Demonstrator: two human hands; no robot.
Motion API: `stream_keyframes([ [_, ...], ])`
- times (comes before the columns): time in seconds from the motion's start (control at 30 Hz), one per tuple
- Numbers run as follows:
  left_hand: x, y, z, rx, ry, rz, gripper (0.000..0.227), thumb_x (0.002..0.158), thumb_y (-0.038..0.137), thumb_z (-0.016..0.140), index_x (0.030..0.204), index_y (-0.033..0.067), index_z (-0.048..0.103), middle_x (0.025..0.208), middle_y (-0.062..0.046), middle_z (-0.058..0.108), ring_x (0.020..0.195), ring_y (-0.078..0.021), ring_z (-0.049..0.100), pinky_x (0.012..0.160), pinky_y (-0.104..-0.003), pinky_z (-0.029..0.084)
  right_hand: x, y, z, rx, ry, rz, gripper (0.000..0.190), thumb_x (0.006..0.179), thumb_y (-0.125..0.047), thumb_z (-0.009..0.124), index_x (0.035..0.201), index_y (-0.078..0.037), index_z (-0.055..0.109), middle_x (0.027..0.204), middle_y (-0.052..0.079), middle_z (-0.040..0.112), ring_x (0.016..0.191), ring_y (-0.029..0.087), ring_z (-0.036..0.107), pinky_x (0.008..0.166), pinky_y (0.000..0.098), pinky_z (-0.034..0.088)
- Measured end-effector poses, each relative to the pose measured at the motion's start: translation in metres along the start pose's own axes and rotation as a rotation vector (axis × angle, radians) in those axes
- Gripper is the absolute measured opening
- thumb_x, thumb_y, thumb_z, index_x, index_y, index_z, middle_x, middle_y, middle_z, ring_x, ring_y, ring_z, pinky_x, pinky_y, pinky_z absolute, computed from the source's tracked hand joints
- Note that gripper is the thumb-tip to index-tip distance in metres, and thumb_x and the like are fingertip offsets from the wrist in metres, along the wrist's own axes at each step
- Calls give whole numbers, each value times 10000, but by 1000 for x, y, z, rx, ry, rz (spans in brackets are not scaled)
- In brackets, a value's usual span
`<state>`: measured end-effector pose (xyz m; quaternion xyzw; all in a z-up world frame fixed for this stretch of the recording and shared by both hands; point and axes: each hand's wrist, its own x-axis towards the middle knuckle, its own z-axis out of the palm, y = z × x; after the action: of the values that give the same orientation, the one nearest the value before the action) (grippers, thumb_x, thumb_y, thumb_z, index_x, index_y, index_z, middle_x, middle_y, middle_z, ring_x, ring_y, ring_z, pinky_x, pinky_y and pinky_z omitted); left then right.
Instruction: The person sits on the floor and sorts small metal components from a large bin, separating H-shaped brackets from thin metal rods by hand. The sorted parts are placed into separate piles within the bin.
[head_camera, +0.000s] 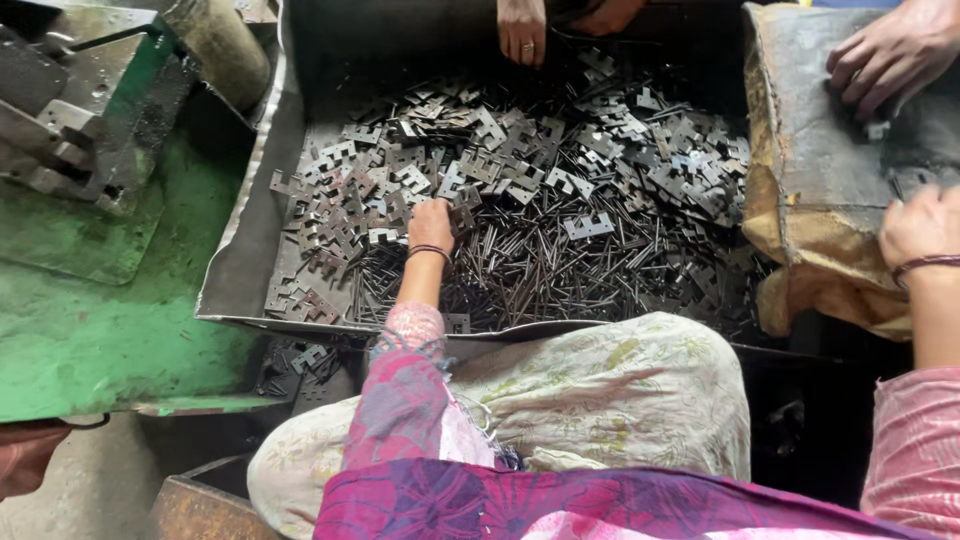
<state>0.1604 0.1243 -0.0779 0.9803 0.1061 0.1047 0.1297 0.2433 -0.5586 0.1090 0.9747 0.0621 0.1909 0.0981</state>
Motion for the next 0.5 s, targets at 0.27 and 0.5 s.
stream_keyframes([
  [0.27, -45, 38, -70, 61, 211, 218, 111, 937, 224, 729, 856, 149, 741, 902, -66, 668, 950, -262, 624, 782, -421, 523, -19, -283, -65, 490, -249, -550, 278, 810, -77, 598, 1057, -81, 725, 1015, 171, 724, 942, 375, 704, 723, 491, 601],
  [0.5, -110, 100, -84, -816, 240, -137, 176, 923, 80, 663, 1034, 108, 796, 924, -65, 790, 760, -159, 737, 687, -300, 571, -41, -393, 32, 357, -314, -849, 167, 844, -28, 603, 999, -36, 665, 1004, 146, 671, 982, 328, 693, 757, 408, 620],
])
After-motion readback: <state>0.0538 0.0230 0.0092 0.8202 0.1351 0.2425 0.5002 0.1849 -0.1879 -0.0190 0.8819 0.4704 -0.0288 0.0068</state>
